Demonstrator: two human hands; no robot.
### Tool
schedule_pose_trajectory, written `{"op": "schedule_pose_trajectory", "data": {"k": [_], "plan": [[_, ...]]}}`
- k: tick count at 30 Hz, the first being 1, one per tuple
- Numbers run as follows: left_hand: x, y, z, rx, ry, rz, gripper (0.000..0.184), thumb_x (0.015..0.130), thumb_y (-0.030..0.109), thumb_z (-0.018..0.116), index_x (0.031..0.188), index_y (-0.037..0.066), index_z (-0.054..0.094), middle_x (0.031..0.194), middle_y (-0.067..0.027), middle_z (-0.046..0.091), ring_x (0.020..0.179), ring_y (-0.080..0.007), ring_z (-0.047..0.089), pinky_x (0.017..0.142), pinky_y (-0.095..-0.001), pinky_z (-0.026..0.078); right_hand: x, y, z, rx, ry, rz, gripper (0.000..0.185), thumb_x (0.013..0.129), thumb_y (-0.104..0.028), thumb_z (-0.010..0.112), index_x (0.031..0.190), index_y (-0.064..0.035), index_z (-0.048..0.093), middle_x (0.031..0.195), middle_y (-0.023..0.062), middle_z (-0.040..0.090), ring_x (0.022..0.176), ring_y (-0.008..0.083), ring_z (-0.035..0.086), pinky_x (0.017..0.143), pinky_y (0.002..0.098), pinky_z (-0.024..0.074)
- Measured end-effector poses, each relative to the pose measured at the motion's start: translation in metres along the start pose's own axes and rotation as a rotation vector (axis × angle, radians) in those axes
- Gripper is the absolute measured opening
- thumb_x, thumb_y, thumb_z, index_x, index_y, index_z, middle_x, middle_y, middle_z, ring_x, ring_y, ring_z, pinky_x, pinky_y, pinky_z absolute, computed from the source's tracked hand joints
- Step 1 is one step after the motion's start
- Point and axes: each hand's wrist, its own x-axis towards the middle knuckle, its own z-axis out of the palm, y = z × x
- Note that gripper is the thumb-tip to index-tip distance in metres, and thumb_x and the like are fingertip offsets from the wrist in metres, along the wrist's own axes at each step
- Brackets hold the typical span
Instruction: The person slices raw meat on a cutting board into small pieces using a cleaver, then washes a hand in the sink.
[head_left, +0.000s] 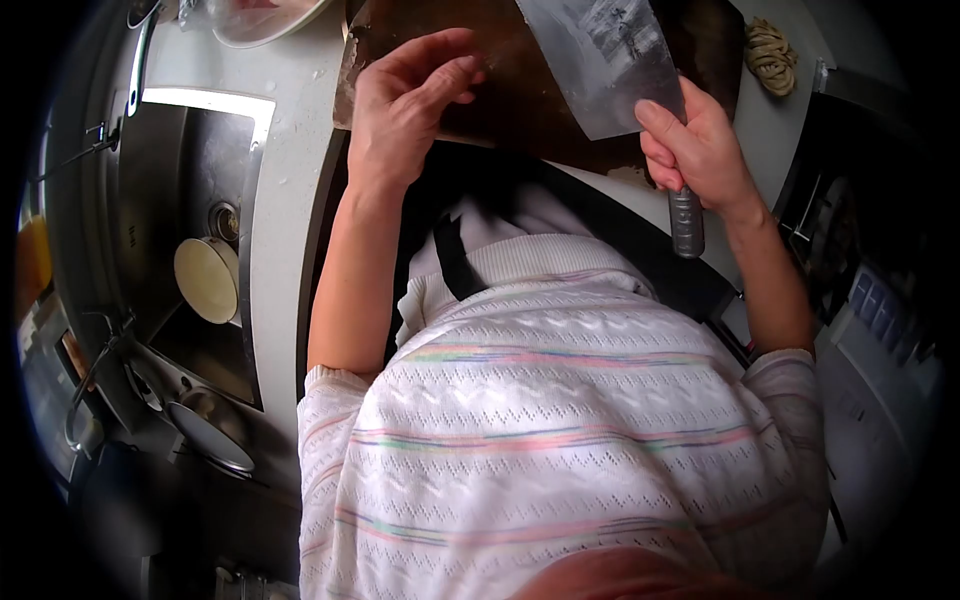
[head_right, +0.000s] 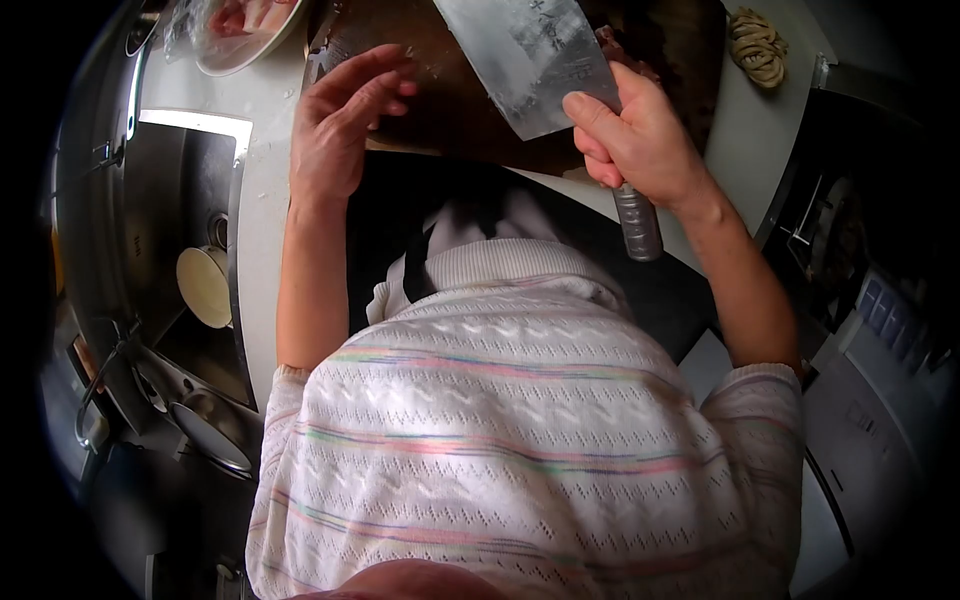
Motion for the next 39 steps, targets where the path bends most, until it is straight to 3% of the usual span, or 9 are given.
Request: {"op": "schedule_pose_trajectory", "data": {"k": [4, 10, 16, 23, 29, 31, 34, 37, 39], "plan": [[0.022, -0.025, 0.021, -0.691, -0.422, -0.206, 0.037, 0.083, -0.001, 0.058, 0.119, -0.004, 0.054, 0.111, -0.0120, 0.063, 0.093, -0.0199, 0.063, 0.081, -0.0319, 0.050, -0.009, 0.009, -0.006, 0.170, -0.089, 0.067, 0.016, 0.096, -0.016, 0.050, 0.107, -0.0048, 0.050, 0.056, -0.0032, 0.040, 0.037, 0.0033, 0.036, 0.036, 0.0194, 0.0359], [0.030, -0.047, 0.033, -1.003, -0.640, -0.213, 0.043, 0.081, -0.003, 0.057, 0.124, 0.001, 0.052, 0.112, -0.0107, 0.063, 0.097, -0.0212, 0.061, 0.084, -0.0367, 0.049, -0.020, 0.017, -0.014, 0.228, -0.144, 0.073, 0.018, 0.096, -0.016, 0.050, 0.109, -0.0049, 0.050, 0.055, -0.0035, 0.039, 0.037, 0.0034, 0.037, 0.036, 0.0192, 0.0355], [0.020, -0.051, 0.042, -1.043, -0.587, -0.211, 0.042, 0.078, -0.003, 0.065, 0.119, 0.003, 0.056, 0.109, -0.0093, 0.063, 0.092, -0.0184, 0.061, 0.081, -0.0344, 0.049, -0.032, 0.015, -0.018, 0.245, -0.122, 0.057, 0.017, 0.096, -0.014, 0.048, 0.110, -0.0056, 0.051, 0.054, -0.0032, 0.038, 0.038, 0.0035, 0.036, 0.036, 0.0189, 0.0339], [0.008, -0.030, 0.027, -0.722, -0.284, -0.166, 0.039, 0.081, -0.005, 0.062, 0.119, 0.000, 0.054, 0.110, -0.0122, 0.064, 0.095, -0.0183, 0.063, 0.082, -0.0287, 0.051, -0.038, 0.018, -0.033, 0.081, 0.070, 0.023, 0.015, 0.096, -0.015, 0.049, 0.107, -0.0051, 0.051, 0.056, -0.0028, 0.039, 0.040, 0.0035, 0.036, 0.036, 0.0197, 0.0337], [0.008, -0.013, 0.029, -0.079, -0.294, -0.097, 0.033, 0.085, 0.004, 0.061, 0.117, 0.001, 0.057, 0.107, -0.0058, 0.063, 0.094, -0.0149, 0.062, 0.080, -0.0293, 0.051, -0.034, 0.036, -0.027, -0.207, 0.093, 0.106, 0.013, 0.094, -0.012, 0.051, 0.101, -0.0023, 0.053, 0.056, -0.0036, 0.043, 0.044, 0.0029, 0.040, 0.039, 0.0205, 0.0349], [0.008, -0.006, 0.038, 0.092, -0.341, -0.046, 0.033, 0.085, 0.009, 0.064, 0.117, 0.003, 0.058, 0.107, -0.0053, 0.064, 0.093, -0.0137, 0.062, 0.076, -0.0291, 0.051, -0.033, 0.042, -0.031, -0.428, 0.139, -0.020, 0.012, 0.092, -0.011, 0.052, 0.092, 0.0011, 0.051, 0.056, 0.0057, 0.050, 0.043, 0.0123, 0.046, 0.042, 0.0283, 0.0375], [0.015, -0.020, 0.046, 0.685, -0.175, 0.131, 0.027, 0.083, 0.016, 0.067, 0.108, 0.007, 0.065, 0.102, -0.0054, 0.065, 0.088, -0.0164, 0.064, 0.073, -0.0304, 0.051, -0.030, 0.055, -0.041, -0.660, 0.173, -0.219, 0.014, 0.091, -0.010, 0.053, 0.087, 0.0027, 0.047, 0.057, 0.0141, 0.052, 0.043, 0.0221, 0.047, 0.045, 0.0345, 0.0391], [0.010, -0.027, 0.051, 1.035, 0.013, 0.443, 0.016, 0.077, 0.016, 0.070, 0.092, 0.010, 0.069, 0.086, -0.0077, 0.063, 0.077, -0.0264, 0.062, 0.068, -0.0312, 0.050, -0.036, 0.048, -0.037, -0.722, 0.197, -0.229, 0.015, 0.090, -0.009, 0.053, 0.086, 0.0028, 0.045, 0.057, 0.0182, 0.052, 0.046, 0.0295, 0.050, 0.048, 0.0382, 0.0401], [0.010, -0.032, 0.050, 1.080, 0.096, 0.711, 0.014, 0.071, 0.012, 0.072, 0.085, 0.013, 0.070, 0.082, -0.0034, 0.059, 0.079, -0.0245, 0.059, 0.067, -0.0320, 0.050, -0.038, 0.043, -0.034, -0.765, 0.209, -0.204, 0.014, 0.090, -0.009, 0.053, 0.087, 0.0023, 0.045, 0.056, 0.0179, 0.052, 0.047, 0.0318, 0.053, 0.048, 0.0391, 0.0401]]}}
